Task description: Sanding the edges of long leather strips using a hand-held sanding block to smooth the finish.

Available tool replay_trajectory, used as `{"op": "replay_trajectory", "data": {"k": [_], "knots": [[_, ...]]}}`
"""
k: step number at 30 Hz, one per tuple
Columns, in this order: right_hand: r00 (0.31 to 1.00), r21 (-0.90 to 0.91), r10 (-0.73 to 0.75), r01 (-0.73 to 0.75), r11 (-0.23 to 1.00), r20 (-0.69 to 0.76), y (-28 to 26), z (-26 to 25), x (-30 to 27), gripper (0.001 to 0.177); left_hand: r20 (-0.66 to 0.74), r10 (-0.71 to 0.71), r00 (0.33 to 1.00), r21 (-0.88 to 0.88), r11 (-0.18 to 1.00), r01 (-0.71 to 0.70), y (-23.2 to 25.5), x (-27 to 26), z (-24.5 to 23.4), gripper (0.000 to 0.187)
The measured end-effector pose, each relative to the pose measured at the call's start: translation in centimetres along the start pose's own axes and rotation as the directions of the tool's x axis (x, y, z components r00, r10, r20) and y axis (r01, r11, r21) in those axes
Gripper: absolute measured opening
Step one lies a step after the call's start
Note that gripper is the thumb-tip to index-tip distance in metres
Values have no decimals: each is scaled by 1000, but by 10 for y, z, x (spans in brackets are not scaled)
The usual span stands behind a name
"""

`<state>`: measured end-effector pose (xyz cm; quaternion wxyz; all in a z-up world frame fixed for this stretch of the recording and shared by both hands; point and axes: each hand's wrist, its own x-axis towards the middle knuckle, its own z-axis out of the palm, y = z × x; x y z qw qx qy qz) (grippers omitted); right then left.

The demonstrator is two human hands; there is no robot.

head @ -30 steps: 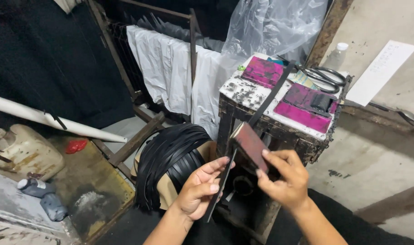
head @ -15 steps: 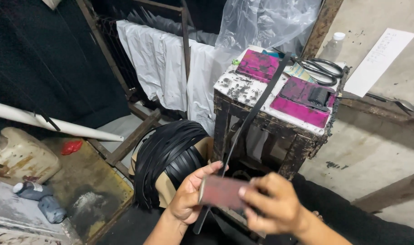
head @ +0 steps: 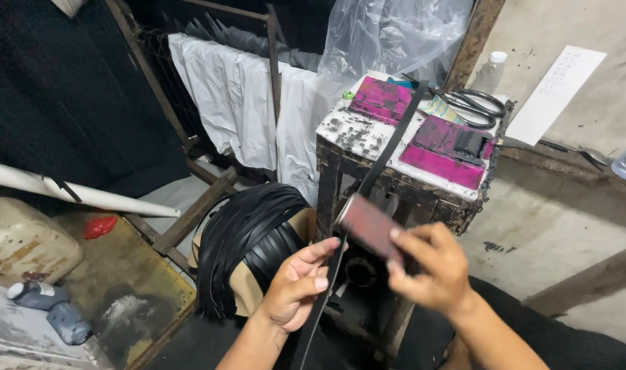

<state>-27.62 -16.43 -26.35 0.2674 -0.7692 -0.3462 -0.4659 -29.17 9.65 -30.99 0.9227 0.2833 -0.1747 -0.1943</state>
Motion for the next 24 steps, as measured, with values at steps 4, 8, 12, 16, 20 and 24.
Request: {"op": "replay_trajectory", "data": {"k": [4,8,12,16,20,24], "knots": [[998,116,-66,64,991,19,-35,-9,13,40,62,70,996,88,993,-75,8,1,10,76],[982,175,-158,139,975,101,-21,-6,11,36,45,-3,999,-8,1000,3,5,-6,-1,75],[997,120,-65,61,991,31,-19,-4,3,41,142,-1,990,-56,998,9,5,-9,1,83],[933,308,-302,234,922,194,-40,-11,8,33,41,-42,998,24,999,41,4,-12,-8,76],[1000,27,-26,27,999,-12,3,-11,6,42,182,-59,982,-130,988,83,-2,-11,-8,79],[1000,48,0,0,999,-15,-5,-13,10,41,-194,-42,980,109,992,64,-7,7,-3,44]]}}
